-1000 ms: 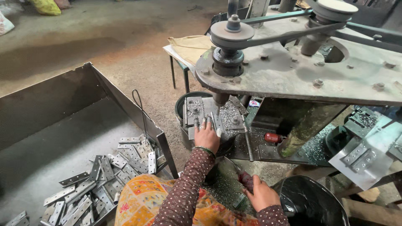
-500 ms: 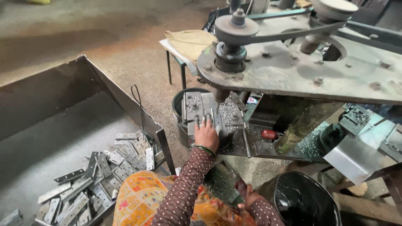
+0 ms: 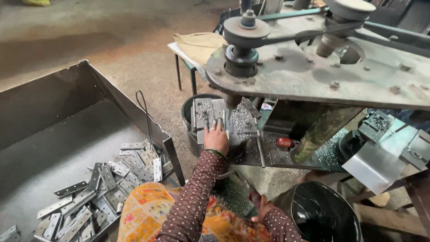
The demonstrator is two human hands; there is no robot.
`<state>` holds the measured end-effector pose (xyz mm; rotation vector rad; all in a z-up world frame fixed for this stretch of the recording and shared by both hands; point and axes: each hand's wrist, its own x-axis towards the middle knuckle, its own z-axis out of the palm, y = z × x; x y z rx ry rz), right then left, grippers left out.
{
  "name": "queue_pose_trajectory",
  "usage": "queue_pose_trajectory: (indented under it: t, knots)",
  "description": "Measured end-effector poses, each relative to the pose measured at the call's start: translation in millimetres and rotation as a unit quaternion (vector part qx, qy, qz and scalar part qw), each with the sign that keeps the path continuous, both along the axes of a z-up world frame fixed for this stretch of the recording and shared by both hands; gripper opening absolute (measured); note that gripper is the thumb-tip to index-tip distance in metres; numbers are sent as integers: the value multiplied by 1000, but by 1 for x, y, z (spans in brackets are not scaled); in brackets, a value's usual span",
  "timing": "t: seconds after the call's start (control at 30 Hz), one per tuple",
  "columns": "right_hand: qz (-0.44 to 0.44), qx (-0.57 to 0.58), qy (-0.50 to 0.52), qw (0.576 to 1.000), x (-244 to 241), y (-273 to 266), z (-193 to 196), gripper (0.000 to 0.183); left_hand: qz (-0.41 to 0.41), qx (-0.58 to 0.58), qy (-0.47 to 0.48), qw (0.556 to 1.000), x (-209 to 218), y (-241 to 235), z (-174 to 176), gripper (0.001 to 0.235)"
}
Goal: The person places metal hinge components into a drilling machine to create holes and then moves the processed parts into a collection bin.
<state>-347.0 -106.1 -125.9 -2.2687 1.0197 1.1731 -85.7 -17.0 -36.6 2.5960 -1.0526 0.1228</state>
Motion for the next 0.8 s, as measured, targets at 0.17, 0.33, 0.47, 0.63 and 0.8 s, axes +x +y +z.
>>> queue_pose_trajectory:
  t: [0.17, 0.33, 0.47, 0.63, 0.8]
  knots:
    - [41, -119, -104, 987, -13, 5, 46, 82, -10, 55, 2, 998, 8, -2, 14, 33]
    - [5, -156, -138, 978, -5, 14, 38, 73, 7, 49, -29, 998, 26, -18, 17, 33]
    - [-10, -47, 30, 998, 6, 7, 6, 112, 2, 25, -41, 999, 28, -13, 8, 34]
    - [21, -60, -51, 997, -10, 8, 31, 92, -8, 22, -17, 1000, 24, -7, 6, 35]
    - [-3, -166, -145, 975, -9, 25, 79, 72, -18, 34, -23, 999, 36, -13, 9, 34]
